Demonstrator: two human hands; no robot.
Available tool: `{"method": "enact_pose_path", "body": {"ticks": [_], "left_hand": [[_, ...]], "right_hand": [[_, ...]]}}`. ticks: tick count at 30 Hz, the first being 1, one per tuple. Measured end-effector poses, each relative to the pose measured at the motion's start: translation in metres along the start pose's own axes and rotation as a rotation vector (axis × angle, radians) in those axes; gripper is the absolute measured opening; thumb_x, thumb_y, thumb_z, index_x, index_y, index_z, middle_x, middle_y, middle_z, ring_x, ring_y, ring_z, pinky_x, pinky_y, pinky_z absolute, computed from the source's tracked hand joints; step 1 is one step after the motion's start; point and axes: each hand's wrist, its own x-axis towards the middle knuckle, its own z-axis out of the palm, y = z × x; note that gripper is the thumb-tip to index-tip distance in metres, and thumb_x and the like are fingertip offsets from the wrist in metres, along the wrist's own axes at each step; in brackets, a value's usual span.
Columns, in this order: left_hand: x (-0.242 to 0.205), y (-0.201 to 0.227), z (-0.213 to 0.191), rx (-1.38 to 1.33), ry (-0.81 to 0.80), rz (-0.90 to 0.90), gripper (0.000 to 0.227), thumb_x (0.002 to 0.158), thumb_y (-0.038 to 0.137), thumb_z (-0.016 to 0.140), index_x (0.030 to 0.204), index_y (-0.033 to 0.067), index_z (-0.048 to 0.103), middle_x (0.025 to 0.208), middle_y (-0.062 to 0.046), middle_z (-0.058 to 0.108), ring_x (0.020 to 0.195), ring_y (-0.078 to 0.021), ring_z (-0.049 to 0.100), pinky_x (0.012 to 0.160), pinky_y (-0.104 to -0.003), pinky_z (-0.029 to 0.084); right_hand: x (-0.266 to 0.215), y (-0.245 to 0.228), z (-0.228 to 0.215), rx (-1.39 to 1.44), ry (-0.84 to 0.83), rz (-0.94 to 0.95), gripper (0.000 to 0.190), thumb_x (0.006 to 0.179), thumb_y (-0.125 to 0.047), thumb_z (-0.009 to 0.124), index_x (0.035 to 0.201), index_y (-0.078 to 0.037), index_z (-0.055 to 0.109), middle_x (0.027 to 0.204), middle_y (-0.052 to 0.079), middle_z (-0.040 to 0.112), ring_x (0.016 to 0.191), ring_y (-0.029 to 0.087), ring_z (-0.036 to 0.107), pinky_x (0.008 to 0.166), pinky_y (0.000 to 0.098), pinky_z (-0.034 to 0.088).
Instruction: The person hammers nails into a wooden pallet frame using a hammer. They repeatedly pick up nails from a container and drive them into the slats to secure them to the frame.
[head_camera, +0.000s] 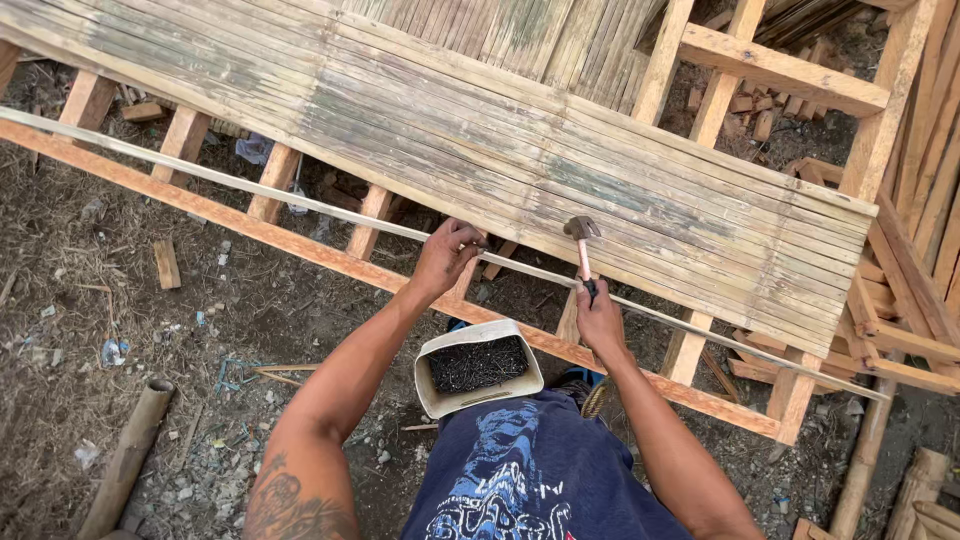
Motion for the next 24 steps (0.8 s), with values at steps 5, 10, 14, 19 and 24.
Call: {"method": "enact_pose_path", "body": {"ticks": [5, 10, 14, 19, 24], "left_hand": [[0.067, -0.085, -0.006, 0.079, -0.112, 0.016, 0.016, 0.093, 0.005, 0.07, 0.109, 0.004, 0.07, 0.102, -0.015, 0.068, 0.095, -0.0348, 0.067, 0.081, -0.044, 0.054], [0.106, -0.128, 0.012, 0.146, -0.258, -0.013, 0.016, 0.087, 0.009, 0.076, 0.102, 0.0059, 0.072, 0.098, -0.013, 0.068, 0.097, -0.0355, 0.065, 0.082, -0.046, 0.052], [0.104, -0.151, 0.017, -0.071, -0.228, -0.138, 0.016, 0.087, 0.009, 0.076, 0.101, 0.0042, 0.069, 0.099, -0.013, 0.064, 0.093, -0.0321, 0.066, 0.084, -0.043, 0.054], [0.092, -0.15, 0.014, -0.018, -0.262, -0.118, 0.017, 0.084, 0.011, 0.08, 0.098, 0.006, 0.072, 0.095, -0.01, 0.065, 0.093, -0.0319, 0.066, 0.082, -0.044, 0.052], [0.085, -0.139, 0.013, 0.098, -0.271, 0.085, 0.015, 0.079, 0.015, 0.084, 0.093, 0.0112, 0.079, 0.09, -0.007, 0.067, 0.093, -0.0315, 0.06, 0.085, -0.044, 0.05]], "right_hand": [[-0.007, -0.053, 0.019, 0.069, -0.073, 0.051, 0.038, 0.105, -0.042, 0.05, 0.114, -0.006, 0.058, 0.079, 0.019, 0.068, 0.071, 0.037, 0.067, 0.065, 0.0476, 0.05], [-0.023, -0.11, 0.023, 0.249, -0.09, 0.015, 0.036, 0.105, -0.035, 0.049, 0.118, -0.002, 0.056, 0.074, 0.019, 0.061, 0.065, 0.031, 0.061, 0.059, 0.0481, 0.049], [-0.023, -0.135, 0.029, 0.061, -0.022, -0.048, 0.034, 0.106, -0.032, 0.045, 0.119, -0.002, 0.055, 0.069, 0.02, 0.063, 0.063, 0.035, 0.064, 0.061, 0.0488, 0.047], [-0.006, -0.146, 0.03, -0.02, -0.204, 0.064, 0.033, 0.108, -0.032, 0.043, 0.112, -0.001, 0.054, 0.071, 0.023, 0.066, 0.063, 0.04, 0.066, 0.061, 0.0526, 0.045], [-0.032, -0.149, 0.035, 0.054, -0.052, 0.023, 0.029, 0.106, -0.029, 0.047, 0.114, -0.002, 0.051, 0.067, 0.025, 0.063, 0.059, 0.044, 0.064, 0.057, 0.0536, 0.045]]}}
